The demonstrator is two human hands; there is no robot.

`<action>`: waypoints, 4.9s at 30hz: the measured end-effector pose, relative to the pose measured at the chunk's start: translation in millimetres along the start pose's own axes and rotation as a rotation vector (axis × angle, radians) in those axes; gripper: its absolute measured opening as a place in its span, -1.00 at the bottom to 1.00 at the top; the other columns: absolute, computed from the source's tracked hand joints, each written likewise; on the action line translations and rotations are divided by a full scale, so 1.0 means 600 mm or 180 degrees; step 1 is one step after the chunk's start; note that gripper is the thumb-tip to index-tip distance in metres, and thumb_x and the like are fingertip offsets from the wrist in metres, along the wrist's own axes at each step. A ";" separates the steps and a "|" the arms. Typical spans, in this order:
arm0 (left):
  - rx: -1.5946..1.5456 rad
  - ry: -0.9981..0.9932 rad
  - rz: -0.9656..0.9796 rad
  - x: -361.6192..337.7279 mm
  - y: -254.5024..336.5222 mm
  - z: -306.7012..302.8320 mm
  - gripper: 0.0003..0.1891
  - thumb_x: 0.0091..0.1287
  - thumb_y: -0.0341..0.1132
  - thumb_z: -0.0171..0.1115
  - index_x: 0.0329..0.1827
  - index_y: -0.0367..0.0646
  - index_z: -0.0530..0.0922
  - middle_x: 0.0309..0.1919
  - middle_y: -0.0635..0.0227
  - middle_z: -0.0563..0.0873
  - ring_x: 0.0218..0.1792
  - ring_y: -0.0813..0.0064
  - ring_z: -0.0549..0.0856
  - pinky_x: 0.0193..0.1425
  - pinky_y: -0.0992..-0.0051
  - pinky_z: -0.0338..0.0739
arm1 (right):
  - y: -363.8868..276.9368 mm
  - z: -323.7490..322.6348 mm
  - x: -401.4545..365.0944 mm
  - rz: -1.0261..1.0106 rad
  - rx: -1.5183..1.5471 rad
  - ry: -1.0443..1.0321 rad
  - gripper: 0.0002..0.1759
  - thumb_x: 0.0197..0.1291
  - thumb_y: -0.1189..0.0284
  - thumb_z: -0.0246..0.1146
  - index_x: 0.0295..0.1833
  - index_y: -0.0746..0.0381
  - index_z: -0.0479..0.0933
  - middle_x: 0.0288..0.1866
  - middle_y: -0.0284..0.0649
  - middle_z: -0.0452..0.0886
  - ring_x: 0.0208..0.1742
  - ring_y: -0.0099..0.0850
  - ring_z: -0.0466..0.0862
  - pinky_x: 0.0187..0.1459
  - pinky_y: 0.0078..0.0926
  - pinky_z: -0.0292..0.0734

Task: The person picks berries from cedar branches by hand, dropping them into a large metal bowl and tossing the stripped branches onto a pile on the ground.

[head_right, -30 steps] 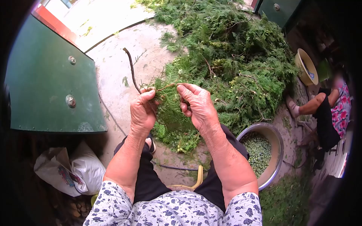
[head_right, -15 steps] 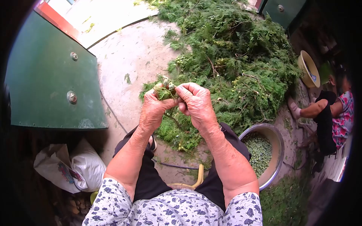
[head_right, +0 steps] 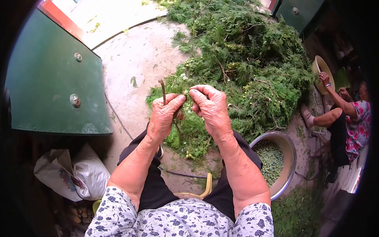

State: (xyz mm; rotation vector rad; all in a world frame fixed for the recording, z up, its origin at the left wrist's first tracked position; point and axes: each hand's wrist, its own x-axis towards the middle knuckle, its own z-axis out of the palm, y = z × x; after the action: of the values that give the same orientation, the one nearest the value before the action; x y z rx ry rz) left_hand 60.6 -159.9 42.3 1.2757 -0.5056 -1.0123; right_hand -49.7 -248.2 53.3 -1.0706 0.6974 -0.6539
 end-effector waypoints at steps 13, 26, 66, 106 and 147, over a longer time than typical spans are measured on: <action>-0.0138 0.0118 0.0119 -0.022 0.011 -0.004 -0.83 0.22 -0.31 0.29 -0.45 -0.22 0.61 -0.71 0.59 0.42 -0.69 0.79 0.34 -0.65 0.69 0.22 | 0.000 -0.002 0.032 -0.2351 -0.2691 0.1372 -0.93 0.11 0.54 0.23 -0.28 0.31 0.54 -0.42 -0.20 0.56 -0.46 -0.40 0.56 -0.44 -0.49 0.44; -0.0344 -0.0069 -0.0044 -0.016 0.020 -0.022 -0.79 0.17 -0.33 0.28 -0.60 -0.15 0.51 -0.75 0.60 0.36 -0.73 0.78 0.31 -0.64 0.66 0.24 | 0.001 0.002 0.009 0.0684 0.0835 -0.0675 -0.78 0.23 0.42 0.20 -0.06 0.29 0.53 -0.24 -0.36 0.61 -0.34 -0.64 0.55 -0.35 -0.72 0.45; -0.0350 -0.0158 -0.0220 -0.002 0.023 -0.019 -0.81 0.24 -0.34 0.15 -0.24 -0.28 0.61 -0.64 0.45 0.54 -0.62 0.67 0.46 -0.47 0.65 0.37 | -0.001 -0.003 0.014 0.0718 0.1198 -0.0546 -0.72 0.20 0.33 0.25 -0.06 0.26 0.49 -0.41 -0.39 0.51 -0.49 -0.62 0.45 -0.56 -0.70 0.26; -0.0511 -0.0224 -0.0317 -0.011 0.025 -0.004 -0.86 0.08 -0.35 0.16 -0.44 -0.26 0.57 -0.77 0.55 0.37 -0.74 0.71 0.24 -0.52 0.57 0.24 | -0.005 -0.005 0.002 0.0875 0.1338 -0.0597 -0.80 0.22 0.33 0.23 -0.15 0.21 0.48 -0.40 -0.39 0.53 -0.49 -0.63 0.48 -0.53 -0.74 0.34; 0.1313 -0.0124 0.0924 -0.019 0.017 -0.014 -0.84 0.24 -0.34 0.26 -0.42 -0.26 0.58 -0.62 0.64 0.41 -0.52 0.78 0.28 -0.49 0.64 0.19 | -0.028 -0.005 -0.005 -0.0765 -0.1828 -0.0374 -0.78 0.03 0.49 0.33 -0.18 0.32 0.57 -0.35 -0.34 0.52 -0.34 -0.60 0.51 -0.33 -0.63 0.42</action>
State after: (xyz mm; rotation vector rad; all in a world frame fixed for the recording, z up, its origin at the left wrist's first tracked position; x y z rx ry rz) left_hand 65.1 -146.2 52.3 1.4923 -0.9364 -0.7091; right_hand -56.3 -253.6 68.6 -1.7295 0.6758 -0.6015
